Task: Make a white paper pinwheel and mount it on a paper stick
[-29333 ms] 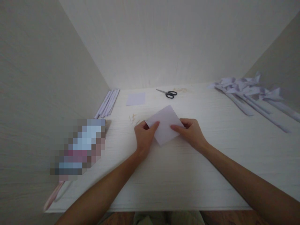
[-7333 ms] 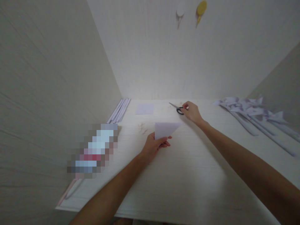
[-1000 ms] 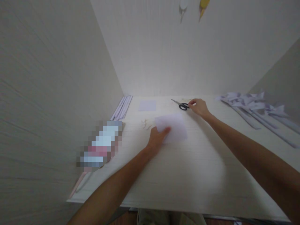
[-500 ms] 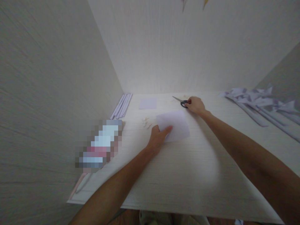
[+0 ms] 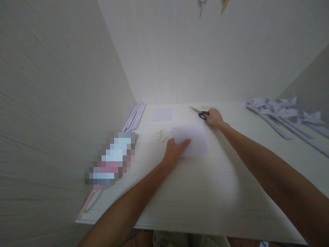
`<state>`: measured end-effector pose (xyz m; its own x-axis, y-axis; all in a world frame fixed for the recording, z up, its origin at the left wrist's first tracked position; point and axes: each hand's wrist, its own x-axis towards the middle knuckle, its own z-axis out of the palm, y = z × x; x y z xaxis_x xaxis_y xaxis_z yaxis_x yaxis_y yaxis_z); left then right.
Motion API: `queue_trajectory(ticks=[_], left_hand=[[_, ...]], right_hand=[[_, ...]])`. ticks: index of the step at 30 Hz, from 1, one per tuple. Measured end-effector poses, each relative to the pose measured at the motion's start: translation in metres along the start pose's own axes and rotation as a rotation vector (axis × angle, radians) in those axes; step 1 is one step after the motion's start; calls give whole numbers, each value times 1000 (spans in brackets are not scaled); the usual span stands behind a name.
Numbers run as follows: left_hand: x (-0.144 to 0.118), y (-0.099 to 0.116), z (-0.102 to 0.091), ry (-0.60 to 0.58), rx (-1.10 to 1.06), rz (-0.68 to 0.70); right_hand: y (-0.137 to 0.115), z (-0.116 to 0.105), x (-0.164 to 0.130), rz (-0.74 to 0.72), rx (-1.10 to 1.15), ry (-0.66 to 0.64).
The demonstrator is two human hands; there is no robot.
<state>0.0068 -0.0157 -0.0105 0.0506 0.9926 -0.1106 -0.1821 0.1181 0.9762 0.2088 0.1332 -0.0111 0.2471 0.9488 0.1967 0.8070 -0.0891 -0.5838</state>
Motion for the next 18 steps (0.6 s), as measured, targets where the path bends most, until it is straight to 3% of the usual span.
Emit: queue_trajectory(ticks=[5, 9, 11, 12, 15, 18], left_hand=[[0, -1, 0, -3, -10, 32], [1, -4, 1, 6, -30, 22], [1, -5, 1, 3, -42, 18], [1, -5, 2, -2, -51, 16], [0, -3, 2, -16, -68, 0], [-3, 0, 3, -9, -38, -1]], right_hand=[[-8, -12, -13, 66, 288, 4], [-15, -37, -46, 73, 606, -69], [-15, -49, -71, 169, 1121, -237], [-15, -54, -84, 225, 1260, -307], [-11, -59, -123, 319, 1340, -453], [-9, -55, -150, 354, 1242, -408]])
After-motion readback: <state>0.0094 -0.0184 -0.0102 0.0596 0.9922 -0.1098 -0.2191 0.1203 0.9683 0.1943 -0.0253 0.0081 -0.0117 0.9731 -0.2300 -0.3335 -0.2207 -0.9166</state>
